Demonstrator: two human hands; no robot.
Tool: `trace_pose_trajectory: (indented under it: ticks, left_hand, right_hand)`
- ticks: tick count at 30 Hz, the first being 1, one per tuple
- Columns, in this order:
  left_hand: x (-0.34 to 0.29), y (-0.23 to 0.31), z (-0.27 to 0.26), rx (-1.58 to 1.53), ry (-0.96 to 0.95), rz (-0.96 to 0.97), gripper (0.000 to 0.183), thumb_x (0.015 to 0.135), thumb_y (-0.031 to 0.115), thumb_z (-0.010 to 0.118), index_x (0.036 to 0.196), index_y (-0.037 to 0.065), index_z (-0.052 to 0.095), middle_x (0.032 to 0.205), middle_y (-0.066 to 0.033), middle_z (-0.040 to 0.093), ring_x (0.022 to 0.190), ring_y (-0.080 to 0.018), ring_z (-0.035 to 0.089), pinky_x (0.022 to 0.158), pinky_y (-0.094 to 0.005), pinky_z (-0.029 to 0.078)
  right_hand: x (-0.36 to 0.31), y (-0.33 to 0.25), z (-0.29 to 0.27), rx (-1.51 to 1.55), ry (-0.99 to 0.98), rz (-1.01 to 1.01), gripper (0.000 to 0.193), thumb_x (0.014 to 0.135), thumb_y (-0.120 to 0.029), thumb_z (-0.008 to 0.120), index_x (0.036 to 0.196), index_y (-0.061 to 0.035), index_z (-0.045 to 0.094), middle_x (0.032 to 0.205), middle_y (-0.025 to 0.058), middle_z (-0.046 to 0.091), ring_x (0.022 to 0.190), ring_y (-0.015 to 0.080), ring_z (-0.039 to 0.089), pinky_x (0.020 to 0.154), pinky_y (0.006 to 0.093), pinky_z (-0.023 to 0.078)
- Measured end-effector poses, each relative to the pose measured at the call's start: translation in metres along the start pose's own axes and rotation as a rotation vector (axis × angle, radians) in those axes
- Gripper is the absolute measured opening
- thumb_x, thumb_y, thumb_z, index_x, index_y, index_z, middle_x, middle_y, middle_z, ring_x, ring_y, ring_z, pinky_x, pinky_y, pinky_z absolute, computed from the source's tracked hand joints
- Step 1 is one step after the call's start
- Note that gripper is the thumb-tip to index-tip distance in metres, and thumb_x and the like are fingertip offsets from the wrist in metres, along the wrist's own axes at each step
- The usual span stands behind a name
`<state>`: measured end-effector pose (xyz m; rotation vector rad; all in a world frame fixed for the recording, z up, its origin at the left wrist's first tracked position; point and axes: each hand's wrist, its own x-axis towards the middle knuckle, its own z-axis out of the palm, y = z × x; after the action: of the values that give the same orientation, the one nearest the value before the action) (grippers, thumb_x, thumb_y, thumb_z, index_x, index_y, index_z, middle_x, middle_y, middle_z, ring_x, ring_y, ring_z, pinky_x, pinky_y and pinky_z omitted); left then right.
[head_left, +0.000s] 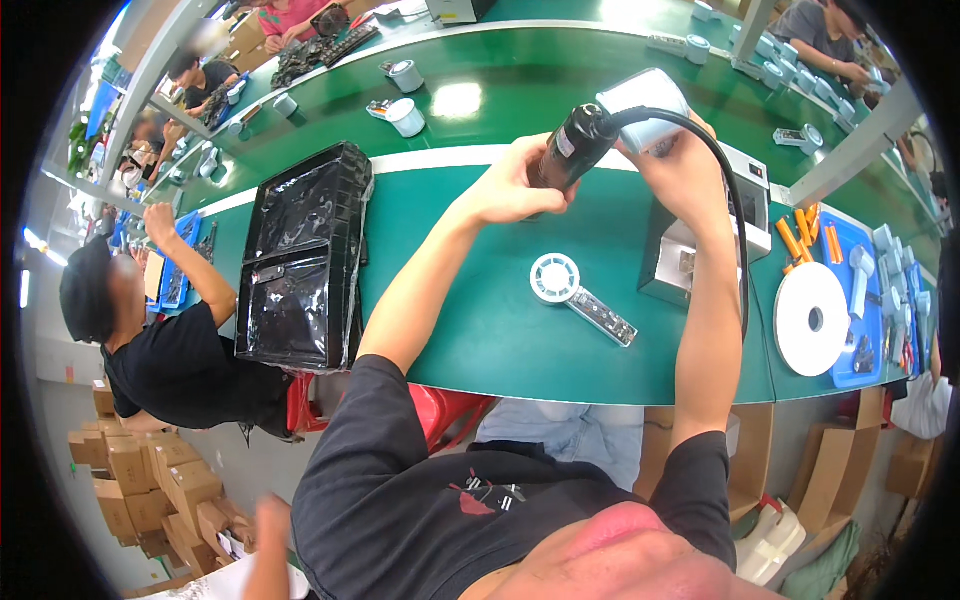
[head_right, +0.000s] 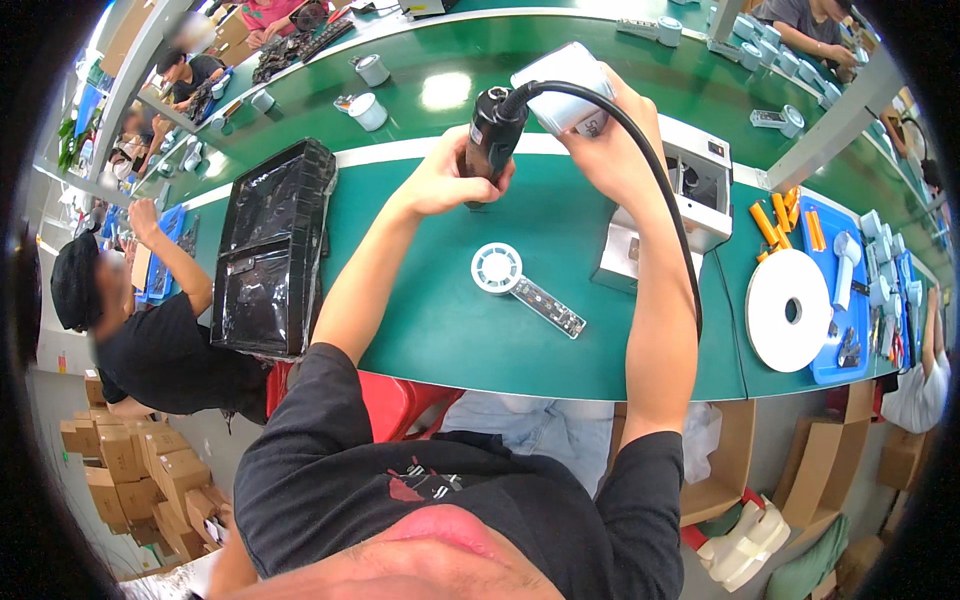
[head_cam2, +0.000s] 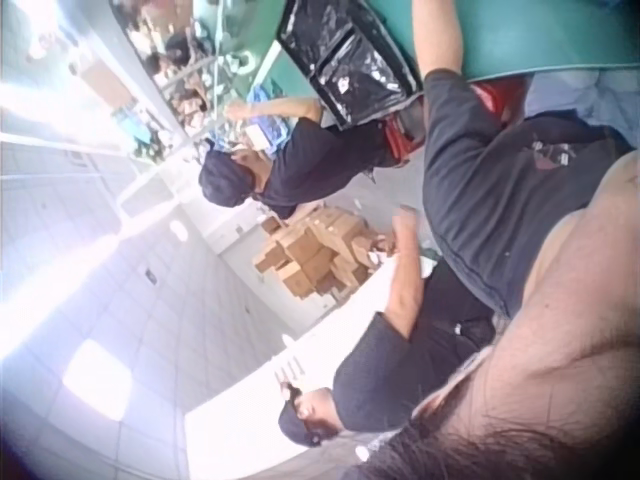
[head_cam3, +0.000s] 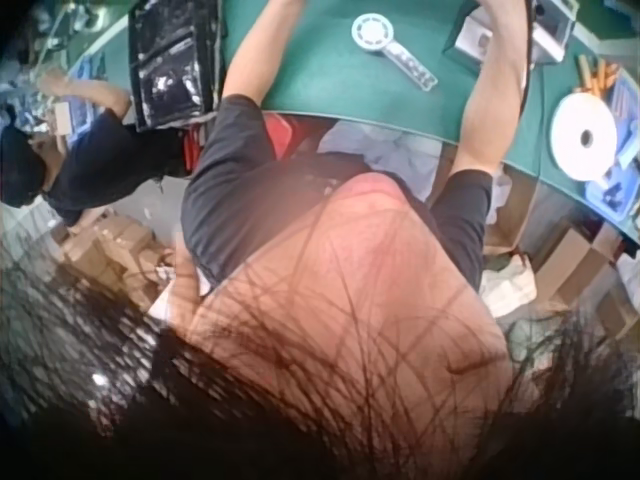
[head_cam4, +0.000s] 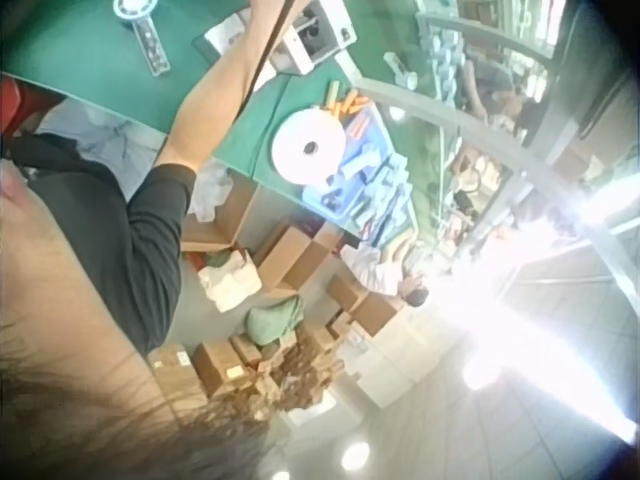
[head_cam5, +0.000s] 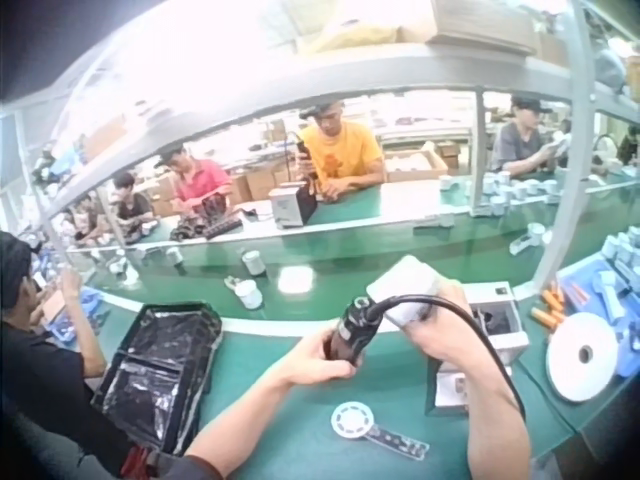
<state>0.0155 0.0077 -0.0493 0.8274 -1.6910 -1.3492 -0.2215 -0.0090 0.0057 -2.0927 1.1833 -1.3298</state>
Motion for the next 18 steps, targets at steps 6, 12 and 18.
trace_pose_trajectory:
  ticks: [6, 12, 18]
  left_hand:
    - [0.001, -0.007, -0.004, 0.07, -0.03, -0.033, 0.033, 0.068, 0.003, 0.071, 0.101, 0.002, 0.065, 0.086, -0.0035, 0.068, 0.077, -0.0126, 0.063, 0.071, -0.0283, 0.051]
    - [0.001, 0.006, 0.006, 0.091, -0.06, 0.049, 0.037, 0.069, -0.001, 0.069, 0.106, 0.001, 0.065, 0.092, -0.0046, 0.069, 0.078, -0.011, 0.062, 0.071, -0.0275, 0.051]
    - [-0.002, 0.003, -0.001, 0.098, -0.075, 0.075, 0.043, 0.07, -0.002, 0.071, 0.112, 0.004, 0.063, 0.103, -0.0059, 0.071, 0.078, -0.0069, 0.058, 0.067, -0.0265, 0.05]
  right_hand:
    - [0.0, 0.007, 0.002, 0.075, 0.0, -0.035, 0.045, 0.076, -0.005, 0.077, 0.12, -0.0023, 0.067, 0.096, 0.018, 0.077, 0.088, 0.0284, 0.076, 0.081, 0.0364, 0.058]
    - [0.004, 0.016, 0.0, 0.068, -0.031, 0.008, 0.043, 0.075, -0.001, 0.069, 0.118, -0.0016, 0.066, 0.089, 0.018, 0.075, 0.08, 0.0258, 0.074, 0.078, 0.0353, 0.057]
    - [0.005, 0.017, 0.007, 0.069, -0.019, 0.019, 0.044, 0.077, -0.002, 0.068, 0.12, -0.0016, 0.066, 0.084, 0.0159, 0.074, 0.075, 0.02, 0.073, 0.072, 0.0332, 0.056]
